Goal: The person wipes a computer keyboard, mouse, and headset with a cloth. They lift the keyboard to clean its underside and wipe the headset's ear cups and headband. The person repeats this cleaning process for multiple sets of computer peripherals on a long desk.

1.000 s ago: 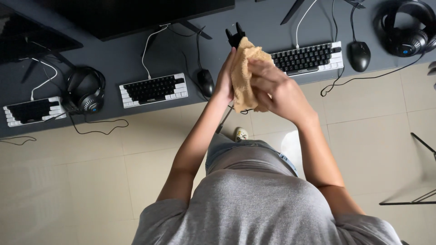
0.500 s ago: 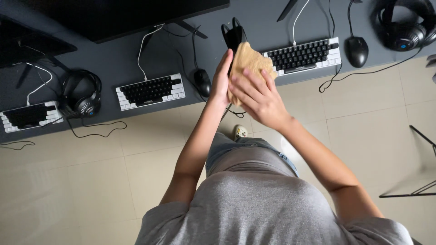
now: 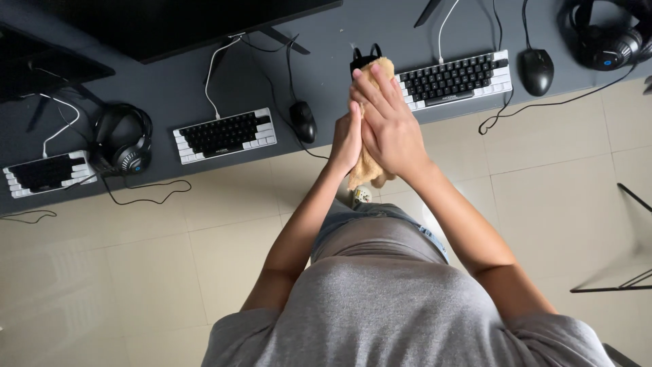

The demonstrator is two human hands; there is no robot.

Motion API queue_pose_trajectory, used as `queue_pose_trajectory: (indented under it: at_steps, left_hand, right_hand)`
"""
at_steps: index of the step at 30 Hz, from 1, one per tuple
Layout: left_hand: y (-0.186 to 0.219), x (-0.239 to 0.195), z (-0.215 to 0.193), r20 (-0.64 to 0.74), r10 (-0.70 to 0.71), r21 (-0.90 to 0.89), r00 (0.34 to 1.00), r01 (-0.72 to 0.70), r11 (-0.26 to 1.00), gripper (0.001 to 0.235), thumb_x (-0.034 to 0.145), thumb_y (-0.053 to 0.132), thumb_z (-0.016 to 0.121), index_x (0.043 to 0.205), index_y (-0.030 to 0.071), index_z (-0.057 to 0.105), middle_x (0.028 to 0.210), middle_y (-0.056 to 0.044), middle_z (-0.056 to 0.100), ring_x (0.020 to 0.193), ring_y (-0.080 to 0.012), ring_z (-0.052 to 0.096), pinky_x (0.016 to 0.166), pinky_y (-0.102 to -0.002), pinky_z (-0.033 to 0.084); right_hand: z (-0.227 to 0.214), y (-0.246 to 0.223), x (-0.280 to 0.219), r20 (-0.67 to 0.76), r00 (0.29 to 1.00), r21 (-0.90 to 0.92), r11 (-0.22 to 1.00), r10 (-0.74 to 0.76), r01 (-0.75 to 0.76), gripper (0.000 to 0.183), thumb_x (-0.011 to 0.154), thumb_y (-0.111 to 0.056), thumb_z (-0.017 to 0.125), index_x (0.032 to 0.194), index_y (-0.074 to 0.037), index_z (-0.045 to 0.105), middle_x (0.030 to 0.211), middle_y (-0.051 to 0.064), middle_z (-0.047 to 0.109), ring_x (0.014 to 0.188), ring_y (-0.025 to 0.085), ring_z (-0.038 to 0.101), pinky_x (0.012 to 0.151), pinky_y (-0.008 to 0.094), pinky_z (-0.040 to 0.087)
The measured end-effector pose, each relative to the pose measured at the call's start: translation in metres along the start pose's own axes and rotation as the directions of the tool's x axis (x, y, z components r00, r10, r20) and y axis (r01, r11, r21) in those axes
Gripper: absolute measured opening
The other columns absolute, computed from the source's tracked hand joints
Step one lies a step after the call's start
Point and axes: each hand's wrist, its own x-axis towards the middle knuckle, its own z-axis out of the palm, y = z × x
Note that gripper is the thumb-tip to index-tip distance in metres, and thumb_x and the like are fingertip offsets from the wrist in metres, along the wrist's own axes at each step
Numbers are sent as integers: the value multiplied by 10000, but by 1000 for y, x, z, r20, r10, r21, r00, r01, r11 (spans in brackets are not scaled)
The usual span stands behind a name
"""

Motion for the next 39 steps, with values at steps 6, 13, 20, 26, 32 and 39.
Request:
queue_pose_trajectory:
  at_steps: [6, 13, 20, 26, 32, 39]
  left_hand:
    - [-11, -1, -20, 135, 168, 438, 976, -211, 874, 686, 1087, 578, 320, 971, 0, 670, 771, -101, 690, 731, -198, 681, 691, -372, 544]
    - [3, -24, -25, 286, 129, 563, 950, -275, 780, 589, 1021, 511, 578, 824, -44, 590, 667, -136, 544, 598, -218, 526, 587, -361, 446]
    - [21, -25, -40, 380, 410, 262, 829, -522, 812, 602, 1043, 555, 607, 963, -39, 661, 782, -97, 614, 710, -164, 578, 664, -348, 472]
    - [8, -10, -53, 123, 394, 62, 911, -404, 913, 637, 1009, 583, 574, 888, -36, 662, 758, -56, 614, 662, -164, 575, 622, -291, 450]
    - [-7, -7, -52, 16, 301, -356, 953, -276, 893, 619, 1134, 544, 470, 962, -24, 647, 982, -141, 698, 883, -217, 673, 848, -355, 541]
    - [-1, -39, -36, -130, 53, -334, 990, -94, 938, 428, 1045, 424, 557, 1342, 120, 508, 1343, -72, 551, 1258, -211, 565, 1082, -372, 463]
  right_hand:
    - [17, 37, 16, -14, 1000, 74, 997, -10, 11, 346, 967, -58, 542, 1291, 5, 649, 1457, 187, 578, 1495, 424, 397, 1252, 553, 287]
    - [19, 113, 24, 329, 895, 650, 616, 300, -445, 424, 1055, -242, 437, 1156, 72, 704, 1152, 256, 731, 1104, 365, 695, 1049, 473, 544]
    - [21, 71, 7, 643, 755, 673, -566, 130, -476, 877, 852, -741, 450, 1205, 45, 609, 1203, 226, 693, 1073, 319, 727, 941, 417, 625]
    - [66, 62, -45, 134, 991, 943, -308, 0, -127, 612, 978, -404, 666, 1284, 126, 662, 1189, 204, 702, 1027, 243, 681, 928, 337, 552]
    - [86, 65, -58, 393, 779, 839, -537, 489, -86, 313, 937, -260, 698, 1059, 0, 573, 976, 131, 648, 896, 260, 673, 805, 396, 599]
    - [85, 70, -59, 8, 845, 752, 554, 535, -358, 259, 896, -42, 760, 975, -23, 513, 823, 80, 587, 741, 166, 601, 681, 305, 539]
